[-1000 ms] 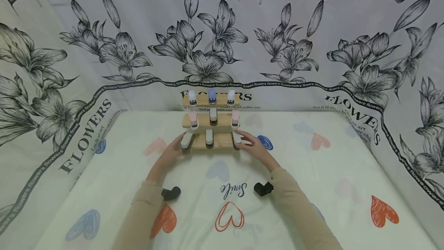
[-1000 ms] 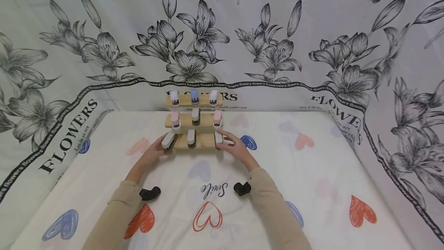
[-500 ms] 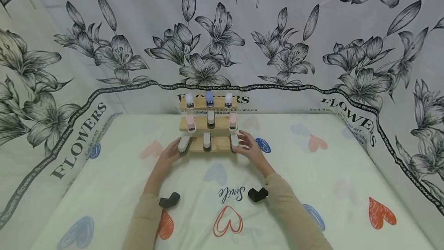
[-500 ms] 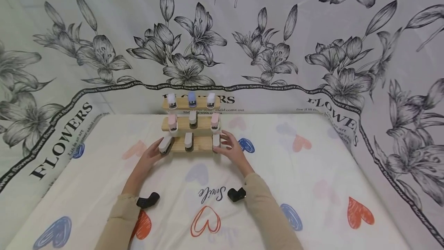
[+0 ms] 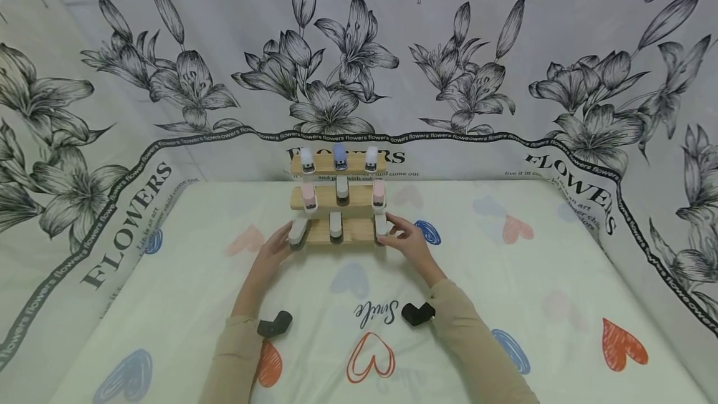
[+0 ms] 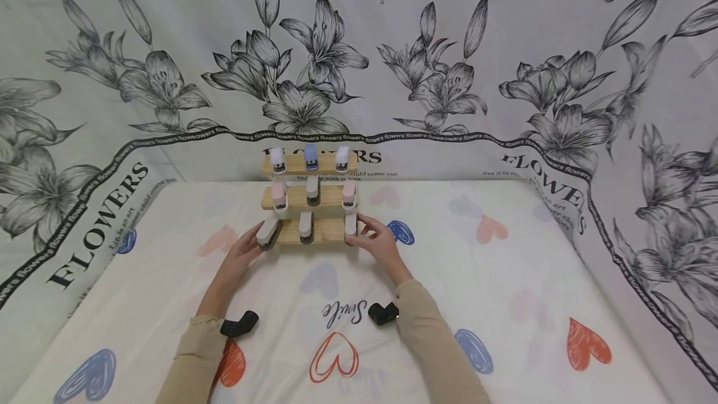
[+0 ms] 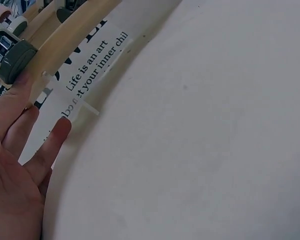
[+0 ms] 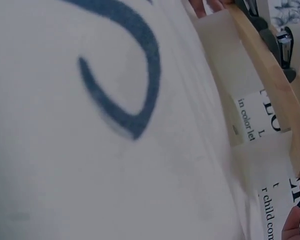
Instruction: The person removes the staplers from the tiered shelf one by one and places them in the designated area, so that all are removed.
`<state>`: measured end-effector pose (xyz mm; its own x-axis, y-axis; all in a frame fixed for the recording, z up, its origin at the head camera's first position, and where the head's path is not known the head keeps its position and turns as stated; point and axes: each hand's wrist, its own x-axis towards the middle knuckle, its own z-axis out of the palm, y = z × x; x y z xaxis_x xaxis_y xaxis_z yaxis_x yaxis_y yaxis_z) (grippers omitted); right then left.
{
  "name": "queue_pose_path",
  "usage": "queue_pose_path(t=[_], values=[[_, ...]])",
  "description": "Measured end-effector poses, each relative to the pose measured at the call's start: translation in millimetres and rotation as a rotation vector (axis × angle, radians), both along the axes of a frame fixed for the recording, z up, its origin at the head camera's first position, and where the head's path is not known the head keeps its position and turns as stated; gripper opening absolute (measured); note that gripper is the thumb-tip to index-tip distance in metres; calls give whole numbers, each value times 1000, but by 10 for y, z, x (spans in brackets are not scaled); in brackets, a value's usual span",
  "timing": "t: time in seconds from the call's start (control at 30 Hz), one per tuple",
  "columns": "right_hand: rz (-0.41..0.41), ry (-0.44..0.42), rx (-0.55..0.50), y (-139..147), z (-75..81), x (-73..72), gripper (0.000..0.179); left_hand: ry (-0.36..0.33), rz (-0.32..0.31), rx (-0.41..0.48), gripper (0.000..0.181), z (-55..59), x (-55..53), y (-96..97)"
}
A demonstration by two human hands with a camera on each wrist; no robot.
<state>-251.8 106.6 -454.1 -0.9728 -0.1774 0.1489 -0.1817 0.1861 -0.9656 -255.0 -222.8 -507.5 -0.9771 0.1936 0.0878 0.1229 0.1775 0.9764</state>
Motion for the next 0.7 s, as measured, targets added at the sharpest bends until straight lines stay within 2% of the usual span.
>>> queue_pose_path(t=[0.2,0.37,0.57,0.7], values=[[0,-8,26,22,27,-27,55,15,-1,-12,59,6,-9,-38],[-16,-77,31,144,-114,-141,58,51,3,-26,58,5,8,-42],[-63,-68,25,290,-224,-213,61,120,2,-9,54,-19,8,-25],[-81,-65,-18,376,-261,-216,60,92,23,-18,54,-25,28,-22]])
